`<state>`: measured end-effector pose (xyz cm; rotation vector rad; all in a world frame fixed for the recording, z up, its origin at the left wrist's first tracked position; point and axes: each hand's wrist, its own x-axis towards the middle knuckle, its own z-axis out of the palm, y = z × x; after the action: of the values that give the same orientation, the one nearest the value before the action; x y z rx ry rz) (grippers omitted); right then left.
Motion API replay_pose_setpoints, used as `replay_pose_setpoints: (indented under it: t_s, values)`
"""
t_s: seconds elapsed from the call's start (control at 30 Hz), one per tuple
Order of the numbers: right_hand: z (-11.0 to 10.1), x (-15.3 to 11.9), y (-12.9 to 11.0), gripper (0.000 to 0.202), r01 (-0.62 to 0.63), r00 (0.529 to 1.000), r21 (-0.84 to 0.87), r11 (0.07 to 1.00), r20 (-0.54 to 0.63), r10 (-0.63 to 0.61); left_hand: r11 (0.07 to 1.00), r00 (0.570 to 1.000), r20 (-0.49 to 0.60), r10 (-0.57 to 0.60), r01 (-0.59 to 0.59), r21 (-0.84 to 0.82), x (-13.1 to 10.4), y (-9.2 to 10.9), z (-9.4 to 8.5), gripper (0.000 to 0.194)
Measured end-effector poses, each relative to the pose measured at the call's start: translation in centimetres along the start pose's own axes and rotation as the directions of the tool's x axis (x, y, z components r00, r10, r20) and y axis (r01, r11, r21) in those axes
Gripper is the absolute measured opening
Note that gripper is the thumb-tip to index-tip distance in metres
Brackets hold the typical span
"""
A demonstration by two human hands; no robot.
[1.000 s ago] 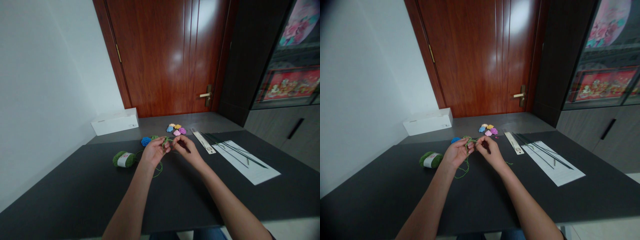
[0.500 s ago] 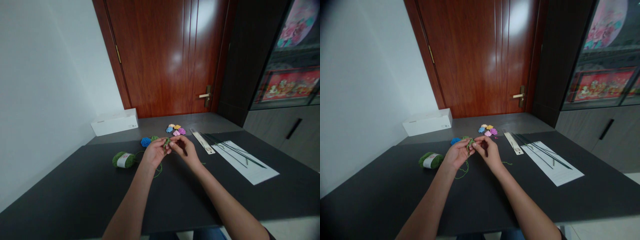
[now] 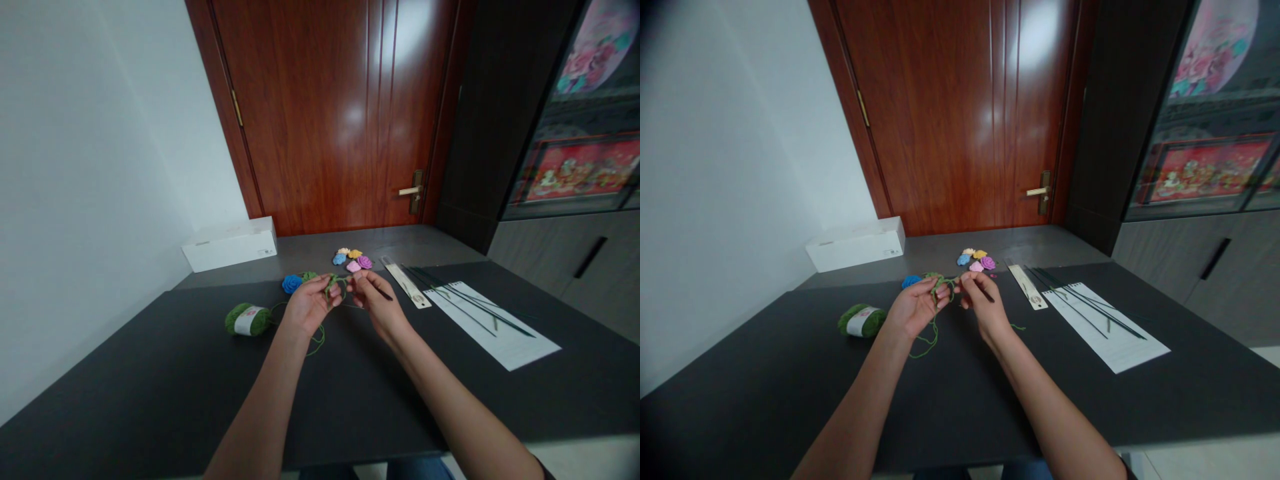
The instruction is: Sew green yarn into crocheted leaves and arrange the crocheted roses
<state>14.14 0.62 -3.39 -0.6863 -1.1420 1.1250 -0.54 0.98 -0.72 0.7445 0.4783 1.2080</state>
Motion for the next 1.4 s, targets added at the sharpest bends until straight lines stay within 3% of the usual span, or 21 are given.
replay_pose_setpoints:
  t_s: [0.1, 0.2, 0.27, 0.37, 0.53, 0.73, 0.93, 1.0, 1.07, 1.13, 1.2, 1.3, 1.4]
  values:
    - [0.1, 0.0, 0.1, 0.034, 0.023, 0.999, 0.000, 1.000, -0.036, -0.023, 1.000, 1.000, 0.002, -0.005, 0.005, 0.003, 0.0, -0.1, 0.1, 0.014]
    - [-0.2, -0.1, 0.1, 0.033, 0.166, 0.978, -0.215, 0.962, -0.092, -0.190, 1.000, 1.000, 0.004, -0.008, 0.008, -0.007, 0.0, -0.1, 0.0, 0.012]
    - [-0.4, -0.1, 0.2, 0.032, 0.249, 0.960, -0.335, 0.909, -0.040, -0.277, 1.000, 1.000, -0.002, -0.005, 0.005, 0.005, 0.1, -0.1, 0.0, 0.011]
    - [-0.3, -0.2, 0.5, 0.030, 0.299, 0.952, -0.391, 0.870, 0.067, -0.297, 1.000, 1.000, -0.016, -0.002, 0.002, 0.031, 0.1, -0.1, 0.0, 0.010]
    - [0.1, -0.3, 0.7, 0.033, 0.265, 0.956, -0.320, 0.910, -0.031, -0.290, 0.999, 1.000, 0.025, -0.016, 0.015, 0.043, 0.0, -0.2, 0.0, 0.008]
    - [-0.4, -0.3, 0.6, 0.039, 0.163, 0.978, -0.247, 0.955, -0.083, -0.189, 1.000, 1.000, 0.027, -0.004, 0.004, 0.006, 0.0, -0.1, -0.2, 0.006]
    - [-1.1, 0.4, 1.1, 0.052, -0.034, 0.999, -0.142, 0.989, -0.035, 0.029, 1.000, 0.998, 0.061, 0.018, -0.018, 0.005, -0.2, 0.5, -0.2, 0.005]
    - [-1.7, 0.6, 0.8, 0.051, 0.000, 0.995, -0.248, 0.969, -0.094, -0.024, 0.999, 0.998, 0.058, 0.033, -0.034, 0.017, -0.2, 0.7, -0.3, 0.004]
    - [-2.1, 0.6, 0.3, 0.047, 0.093, 0.975, -0.396, 0.914, -0.149, -0.164, 0.998, 0.998, 0.046, 0.046, -0.048, 0.050, -0.2, 0.7, -0.3, 0.003]
    - [-2.0, 0.4, -0.3, 0.041, 0.195, 0.959, -0.457, 0.868, -0.095, -0.265, 0.992, 0.998, 0.036, 0.060, -0.063, 0.108, -0.1, 0.5, -0.4, 0.007]
    - [-1.5, 0.2, -0.4, 0.037, 0.253, 0.966, -0.374, 0.892, 0.041, -0.256, 0.978, 0.996, 0.028, 0.083, -0.087, 0.191, 0.0, 0.2, -0.4, 0.014]
    - [-0.5, 0.1, 0.2, 0.037, 0.228, 0.965, -0.214, 0.950, 0.180, -0.191, 0.933, 0.991, 0.015, 0.136, -0.133, 0.334, 0.2, -0.2, -0.5, 0.023]
    - [-0.2, 0.3, 0.7, 0.032, 0.153, 0.979, -0.172, 0.973, 0.162, -0.125, 0.886, 0.983, 0.017, 0.185, -0.174, 0.429, 0.3, -0.5, -0.4, 0.029]
